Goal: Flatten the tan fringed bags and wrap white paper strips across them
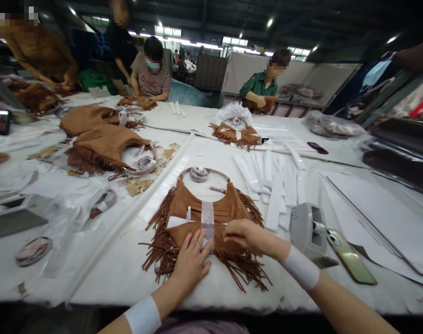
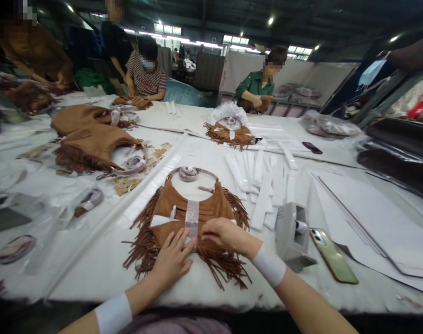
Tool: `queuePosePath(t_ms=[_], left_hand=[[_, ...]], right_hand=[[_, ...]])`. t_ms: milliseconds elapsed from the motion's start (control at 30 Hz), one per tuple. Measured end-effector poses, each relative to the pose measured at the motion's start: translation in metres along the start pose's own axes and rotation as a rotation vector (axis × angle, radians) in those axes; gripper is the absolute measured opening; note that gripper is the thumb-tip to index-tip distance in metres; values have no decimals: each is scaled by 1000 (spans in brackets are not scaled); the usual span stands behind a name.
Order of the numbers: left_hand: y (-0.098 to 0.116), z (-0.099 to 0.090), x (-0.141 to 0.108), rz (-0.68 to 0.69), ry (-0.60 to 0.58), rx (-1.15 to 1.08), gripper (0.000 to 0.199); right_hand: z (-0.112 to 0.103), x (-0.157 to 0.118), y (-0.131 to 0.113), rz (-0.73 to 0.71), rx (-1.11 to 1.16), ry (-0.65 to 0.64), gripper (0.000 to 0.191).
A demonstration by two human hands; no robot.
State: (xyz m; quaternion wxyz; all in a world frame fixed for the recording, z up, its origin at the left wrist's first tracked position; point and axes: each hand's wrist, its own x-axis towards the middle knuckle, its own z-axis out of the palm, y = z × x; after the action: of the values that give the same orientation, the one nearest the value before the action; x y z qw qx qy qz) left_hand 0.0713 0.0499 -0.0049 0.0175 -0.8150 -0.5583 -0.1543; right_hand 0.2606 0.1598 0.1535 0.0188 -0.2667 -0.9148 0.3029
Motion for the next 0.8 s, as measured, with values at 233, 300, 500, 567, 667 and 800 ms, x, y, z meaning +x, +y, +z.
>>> queuePosePath(t_ms=[233, 300, 500, 567, 667, 800], left_hand=[[-2, -2, 2, -33, -22, -48, 59], [-2, -3, 3, -41, -30, -53, 60], [-3, -3, 4, -65, -39, -76, 63], [-3, -1, 4, -66, -44, -82, 64], [-4, 0, 4, -69, -52, -96, 63], [-5, -1, 4, -78, -60, -112, 62]], right_hand=[[5, 68, 9, -126, -436, -348, 17], [10, 79, 11, -131, -473, -382, 17], [28, 103, 21, -93, -528, -399, 18], [34, 109, 24, -75, -542, -391, 18], [39, 116, 27, -56, -549, -385, 17], [44, 120, 29, -5, -539, -363, 10]])
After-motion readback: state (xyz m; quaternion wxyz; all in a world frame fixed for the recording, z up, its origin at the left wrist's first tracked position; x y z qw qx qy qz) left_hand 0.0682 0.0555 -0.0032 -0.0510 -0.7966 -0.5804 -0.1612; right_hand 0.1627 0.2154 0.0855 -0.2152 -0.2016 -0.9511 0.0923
